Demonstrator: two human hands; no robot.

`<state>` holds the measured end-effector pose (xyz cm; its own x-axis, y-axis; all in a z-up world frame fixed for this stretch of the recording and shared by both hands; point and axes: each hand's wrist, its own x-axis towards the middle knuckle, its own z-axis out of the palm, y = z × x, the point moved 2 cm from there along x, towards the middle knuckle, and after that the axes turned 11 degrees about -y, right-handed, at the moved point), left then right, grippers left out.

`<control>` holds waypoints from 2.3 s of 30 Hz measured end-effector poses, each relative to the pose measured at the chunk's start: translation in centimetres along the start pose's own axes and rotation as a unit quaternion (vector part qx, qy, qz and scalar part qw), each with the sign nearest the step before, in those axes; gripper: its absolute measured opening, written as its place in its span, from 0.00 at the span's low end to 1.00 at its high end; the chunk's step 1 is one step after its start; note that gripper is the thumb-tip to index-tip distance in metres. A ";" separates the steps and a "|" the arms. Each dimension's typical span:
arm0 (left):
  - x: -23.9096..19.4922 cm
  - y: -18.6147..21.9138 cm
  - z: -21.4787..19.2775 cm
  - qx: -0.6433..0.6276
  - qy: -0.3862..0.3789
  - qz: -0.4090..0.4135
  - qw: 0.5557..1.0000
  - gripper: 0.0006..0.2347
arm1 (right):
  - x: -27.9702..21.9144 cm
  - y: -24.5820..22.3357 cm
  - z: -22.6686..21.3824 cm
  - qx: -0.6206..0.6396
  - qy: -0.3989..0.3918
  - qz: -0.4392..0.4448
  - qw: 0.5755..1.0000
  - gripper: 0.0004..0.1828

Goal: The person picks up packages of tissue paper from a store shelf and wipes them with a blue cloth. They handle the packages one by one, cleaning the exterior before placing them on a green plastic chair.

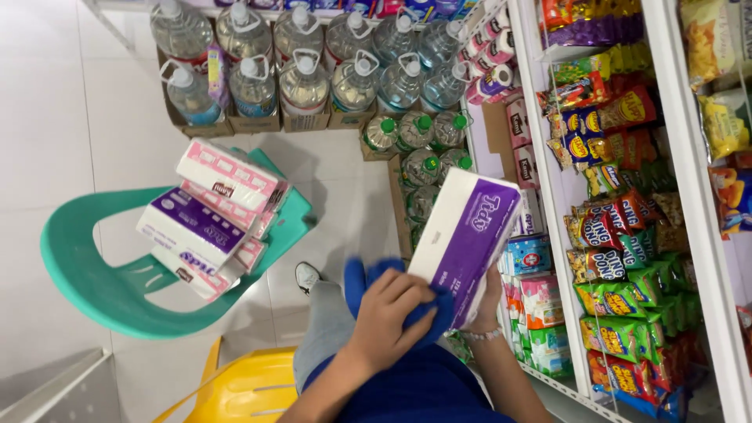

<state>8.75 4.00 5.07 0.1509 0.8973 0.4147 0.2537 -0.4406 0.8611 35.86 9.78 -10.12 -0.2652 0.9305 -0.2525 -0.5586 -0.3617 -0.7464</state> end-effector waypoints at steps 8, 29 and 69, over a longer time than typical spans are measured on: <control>5.5 -2.1 -4.8 -0.010 0.166 -0.053 0.985 0.09 | -4.3 0.8 0.7 -0.172 -0.120 0.153 0.966 0.47; 4.7 -0.3 -6.8 0.006 0.054 -0.116 0.992 0.06 | -2.3 -4.9 13.1 -0.573 -0.163 -0.109 0.795 0.63; 8.5 -6.0 6.7 -0.285 0.105 -0.175 0.936 0.26 | 2.8 -3.0 -5.7 -0.123 0.023 0.023 0.992 0.50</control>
<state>14.96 14.13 1.47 -0.0531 0.9958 0.0748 -0.3081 -0.0876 0.9473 41.27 13.76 -12.12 -0.2457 0.9175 -0.3129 -0.3365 -0.3834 -0.8601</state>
